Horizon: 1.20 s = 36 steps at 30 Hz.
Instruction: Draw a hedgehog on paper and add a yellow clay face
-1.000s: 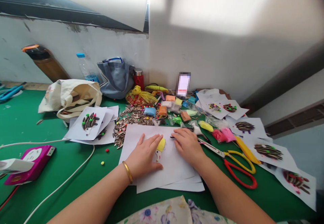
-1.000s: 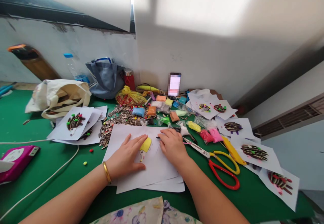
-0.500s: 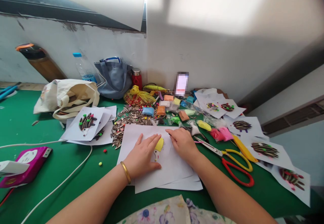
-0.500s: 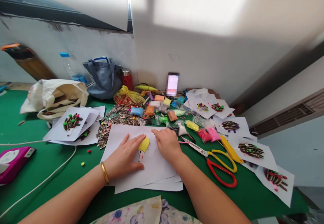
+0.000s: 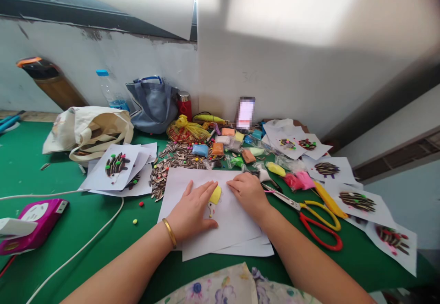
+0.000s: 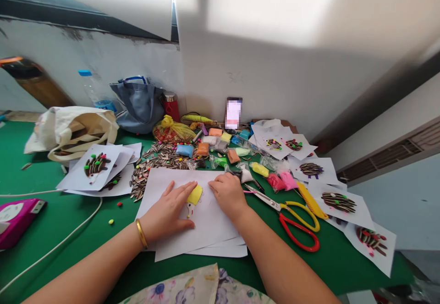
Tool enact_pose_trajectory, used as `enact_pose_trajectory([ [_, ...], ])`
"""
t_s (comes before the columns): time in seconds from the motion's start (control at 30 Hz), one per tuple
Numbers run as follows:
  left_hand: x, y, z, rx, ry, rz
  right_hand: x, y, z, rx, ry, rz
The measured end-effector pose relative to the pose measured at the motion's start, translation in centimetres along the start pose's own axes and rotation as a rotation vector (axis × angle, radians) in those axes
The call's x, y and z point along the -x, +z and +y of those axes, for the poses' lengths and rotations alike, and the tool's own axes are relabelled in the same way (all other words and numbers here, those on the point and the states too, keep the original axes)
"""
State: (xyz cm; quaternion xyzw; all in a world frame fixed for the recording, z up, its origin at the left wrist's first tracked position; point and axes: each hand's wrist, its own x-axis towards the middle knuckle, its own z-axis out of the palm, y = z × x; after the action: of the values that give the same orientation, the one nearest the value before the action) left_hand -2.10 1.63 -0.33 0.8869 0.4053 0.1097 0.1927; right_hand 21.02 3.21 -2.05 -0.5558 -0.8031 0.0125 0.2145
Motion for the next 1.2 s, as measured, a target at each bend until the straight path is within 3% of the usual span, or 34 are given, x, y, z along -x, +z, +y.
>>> enact_pose_trajectory([
  [0.3,0.0,0.1,-0.1,0.008,-0.001,0.010,3.5,-1.2,-0.9,0.140,-0.117,-0.059],
  [0.6,0.1,0.2,-0.2,0.000,0.000,0.006,0.4,-0.8,-0.7,0.106,-0.078,-0.094],
  [0.83,0.0,0.1,-0.2,0.002,-0.001,0.006,1.2,-1.0,-0.5,0.059,-0.120,-0.143],
  [1.2,0.2,0.4,-0.2,-0.006,-0.011,0.017,0.2,0.4,0.3,-0.054,-0.162,-0.032],
])
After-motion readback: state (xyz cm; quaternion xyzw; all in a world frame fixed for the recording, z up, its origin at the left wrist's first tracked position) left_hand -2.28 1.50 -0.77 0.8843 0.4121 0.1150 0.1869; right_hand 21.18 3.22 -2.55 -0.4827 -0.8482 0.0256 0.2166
